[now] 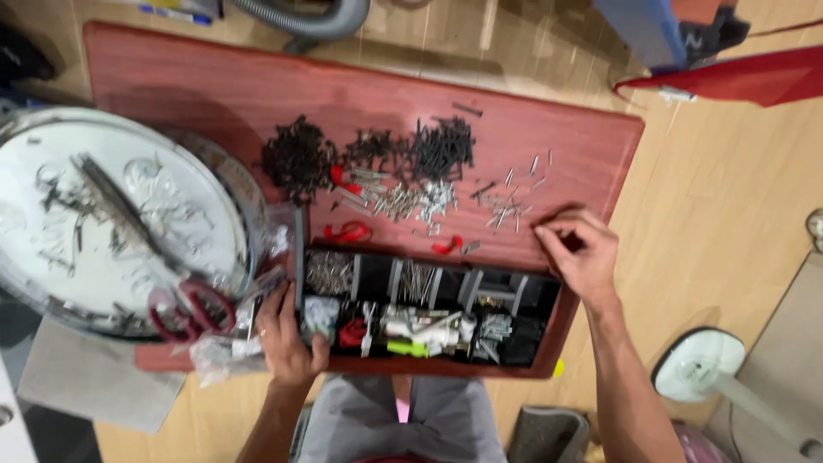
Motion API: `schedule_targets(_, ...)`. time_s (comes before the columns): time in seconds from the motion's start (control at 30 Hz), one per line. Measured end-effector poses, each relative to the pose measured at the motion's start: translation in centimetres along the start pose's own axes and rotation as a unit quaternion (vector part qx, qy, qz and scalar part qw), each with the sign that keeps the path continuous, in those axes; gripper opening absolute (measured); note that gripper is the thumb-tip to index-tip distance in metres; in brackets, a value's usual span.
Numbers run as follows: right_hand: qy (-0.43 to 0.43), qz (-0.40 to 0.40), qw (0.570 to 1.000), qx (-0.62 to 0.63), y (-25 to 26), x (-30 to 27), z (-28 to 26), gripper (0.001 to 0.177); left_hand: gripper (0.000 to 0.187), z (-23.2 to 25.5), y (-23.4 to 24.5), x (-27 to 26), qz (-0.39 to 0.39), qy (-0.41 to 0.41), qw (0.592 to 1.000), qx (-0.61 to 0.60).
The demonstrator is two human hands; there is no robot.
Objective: The person sorts mixed fasteners on a table and places them into compartments of a black organizer. They handle nails, screws, and red plastic wall anchors, moving them from piles on the table into the organizer's sections.
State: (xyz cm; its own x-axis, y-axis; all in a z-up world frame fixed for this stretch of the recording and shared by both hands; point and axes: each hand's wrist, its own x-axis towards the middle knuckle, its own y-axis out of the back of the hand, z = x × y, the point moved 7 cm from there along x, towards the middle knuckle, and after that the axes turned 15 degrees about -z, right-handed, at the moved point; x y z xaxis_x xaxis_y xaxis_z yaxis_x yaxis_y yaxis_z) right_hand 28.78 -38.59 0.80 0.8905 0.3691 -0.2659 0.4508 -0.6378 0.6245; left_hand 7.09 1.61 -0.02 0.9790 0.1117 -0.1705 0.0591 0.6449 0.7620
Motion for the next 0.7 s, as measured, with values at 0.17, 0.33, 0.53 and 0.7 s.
schedule_targets(0.17,0.036,0.039,0.998,-0.038,-0.03,0.16,-0.7,0.015,0.075,-0.3,-0.09,0.01,0.0,0.008,1.0,0.014)
schedule_targets(0.33,0.025,0.044,0.998,-0.031,0.04,-0.07,-0.73,0.016,0.075,-0.19,-0.12,-0.65,0.0,0.002,1.0,0.017)
schedule_targets(0.53,0.056,0.053,0.996,-0.05,-0.48,0.04,-0.79,0.024,0.074,-0.42,-0.47,-0.54,0.008,0.002,1.0,0.028)
schedule_targets(0.7,0.049,0.058,0.994,-0.076,-0.54,0.18,-0.59,0.025,0.073,0.04,-0.03,-0.08,0.012,-0.017,1.0,0.022)
